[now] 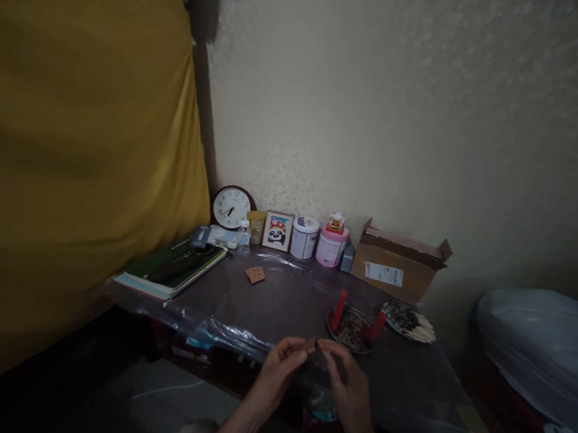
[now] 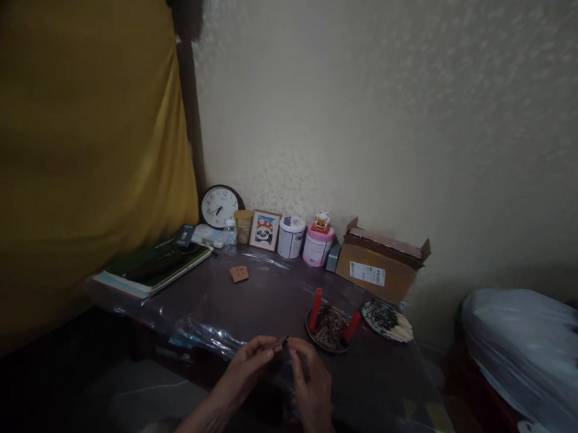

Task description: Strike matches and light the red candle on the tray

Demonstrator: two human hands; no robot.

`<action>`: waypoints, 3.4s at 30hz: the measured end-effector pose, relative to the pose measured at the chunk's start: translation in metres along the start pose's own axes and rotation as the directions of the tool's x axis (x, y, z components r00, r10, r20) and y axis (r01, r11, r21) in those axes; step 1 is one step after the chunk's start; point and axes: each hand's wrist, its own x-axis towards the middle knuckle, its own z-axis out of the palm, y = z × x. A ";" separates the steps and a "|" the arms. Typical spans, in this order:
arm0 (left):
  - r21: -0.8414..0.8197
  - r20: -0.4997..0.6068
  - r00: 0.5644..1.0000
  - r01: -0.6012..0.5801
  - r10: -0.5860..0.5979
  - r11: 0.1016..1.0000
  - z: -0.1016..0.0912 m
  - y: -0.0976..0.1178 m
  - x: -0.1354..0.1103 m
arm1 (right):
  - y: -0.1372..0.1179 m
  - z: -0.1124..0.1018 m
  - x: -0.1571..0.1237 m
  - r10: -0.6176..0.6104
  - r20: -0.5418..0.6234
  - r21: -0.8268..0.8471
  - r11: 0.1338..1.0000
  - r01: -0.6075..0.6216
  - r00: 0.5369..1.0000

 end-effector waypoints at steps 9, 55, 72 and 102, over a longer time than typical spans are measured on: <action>0.028 -0.058 0.997 -0.046 0.048 0.999 0.011 0.014 -0.010 | 0.000 0.010 0.006 -0.162 -0.014 0.032 0.986 0.162 0.987; 0.071 -0.087 0.992 -0.088 0.094 0.994 0.047 0.041 -0.045 | -0.042 -0.014 0.004 0.036 -0.272 0.140 0.990 0.003 0.962; 0.068 -0.079 0.991 -0.104 0.109 0.992 0.056 0.044 -0.047 | -0.021 -0.012 0.001 -0.271 -0.139 -0.158 0.956 0.248 0.953; 0.029 -0.151 0.988 0.037 -0.032 0.999 -0.033 0.010 -0.075 | -0.019 -0.032 0.020 0.302 -0.427 0.211 0.950 -0.231 0.852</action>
